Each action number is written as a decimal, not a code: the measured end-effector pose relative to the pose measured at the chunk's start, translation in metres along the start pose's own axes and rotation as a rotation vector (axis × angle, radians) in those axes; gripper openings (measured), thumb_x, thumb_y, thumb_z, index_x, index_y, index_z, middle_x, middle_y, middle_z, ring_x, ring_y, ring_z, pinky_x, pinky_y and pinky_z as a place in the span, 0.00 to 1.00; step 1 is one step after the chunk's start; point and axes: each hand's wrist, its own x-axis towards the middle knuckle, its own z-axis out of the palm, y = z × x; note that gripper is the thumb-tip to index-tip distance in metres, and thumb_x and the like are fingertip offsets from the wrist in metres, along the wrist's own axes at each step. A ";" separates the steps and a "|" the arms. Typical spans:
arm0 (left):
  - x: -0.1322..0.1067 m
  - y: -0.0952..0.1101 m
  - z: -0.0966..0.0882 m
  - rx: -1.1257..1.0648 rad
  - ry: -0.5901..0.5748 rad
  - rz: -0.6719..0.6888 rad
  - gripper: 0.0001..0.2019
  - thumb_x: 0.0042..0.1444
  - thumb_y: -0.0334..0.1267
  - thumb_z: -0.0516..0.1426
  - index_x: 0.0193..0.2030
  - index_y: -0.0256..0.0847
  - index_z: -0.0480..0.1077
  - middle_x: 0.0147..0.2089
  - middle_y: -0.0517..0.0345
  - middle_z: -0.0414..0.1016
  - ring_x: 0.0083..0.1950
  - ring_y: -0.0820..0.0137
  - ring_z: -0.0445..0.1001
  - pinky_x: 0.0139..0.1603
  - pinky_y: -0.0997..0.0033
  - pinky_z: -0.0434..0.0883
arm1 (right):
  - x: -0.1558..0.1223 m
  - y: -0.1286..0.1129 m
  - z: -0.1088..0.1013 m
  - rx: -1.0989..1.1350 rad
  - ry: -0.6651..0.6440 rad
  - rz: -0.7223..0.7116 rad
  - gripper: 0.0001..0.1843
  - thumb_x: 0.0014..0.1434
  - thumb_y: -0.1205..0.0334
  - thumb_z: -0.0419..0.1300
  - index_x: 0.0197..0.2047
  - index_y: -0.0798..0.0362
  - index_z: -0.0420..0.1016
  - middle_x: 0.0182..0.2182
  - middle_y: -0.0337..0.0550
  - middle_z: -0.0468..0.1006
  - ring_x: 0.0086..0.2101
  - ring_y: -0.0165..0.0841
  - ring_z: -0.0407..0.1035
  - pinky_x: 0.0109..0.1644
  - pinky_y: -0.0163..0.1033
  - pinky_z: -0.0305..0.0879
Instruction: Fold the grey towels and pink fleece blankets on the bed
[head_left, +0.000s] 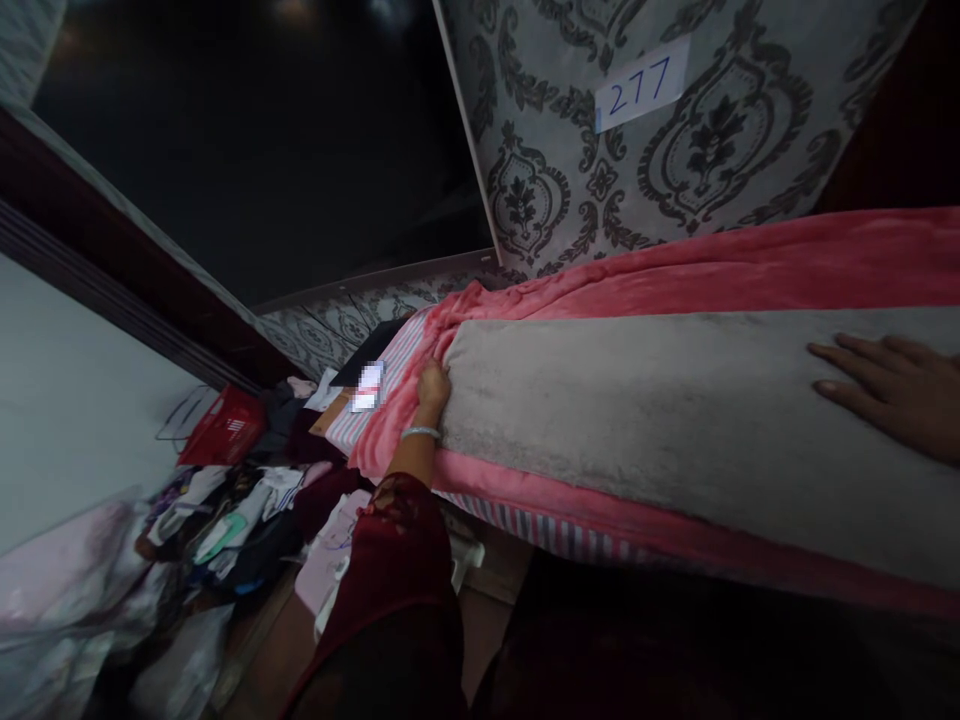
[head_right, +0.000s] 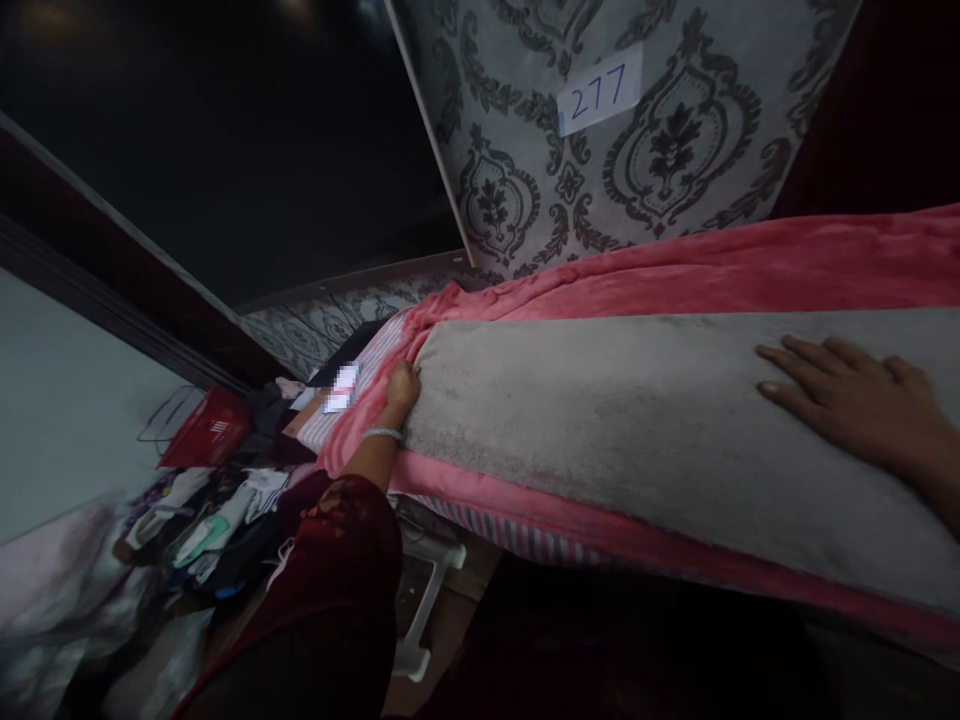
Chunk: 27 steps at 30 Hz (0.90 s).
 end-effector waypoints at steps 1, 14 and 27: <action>-0.001 0.000 -0.001 0.006 -0.011 0.003 0.21 0.68 0.39 0.47 0.62 0.38 0.68 0.57 0.39 0.77 0.59 0.52 0.75 0.57 0.52 0.71 | 0.000 0.000 -0.002 0.022 -0.014 0.004 0.49 0.58 0.31 0.31 0.74 0.45 0.56 0.72 0.48 0.57 0.69 0.53 0.51 0.69 0.67 0.48; 0.000 0.053 0.015 0.178 -0.280 0.580 0.30 0.70 0.52 0.42 0.76 0.49 0.51 0.79 0.55 0.47 0.79 0.60 0.45 0.77 0.47 0.45 | 0.005 -0.011 -0.005 0.099 -0.074 0.114 0.50 0.54 0.31 0.36 0.74 0.42 0.58 0.72 0.43 0.56 0.71 0.48 0.45 0.72 0.62 0.40; 0.074 0.079 0.031 0.227 -0.268 0.416 0.32 0.69 0.54 0.42 0.76 0.51 0.50 0.79 0.56 0.43 0.79 0.58 0.43 0.76 0.42 0.44 | 0.011 0.004 0.020 0.140 0.042 0.095 0.44 0.52 0.31 0.43 0.70 0.28 0.60 0.69 0.41 0.62 0.70 0.46 0.50 0.71 0.62 0.44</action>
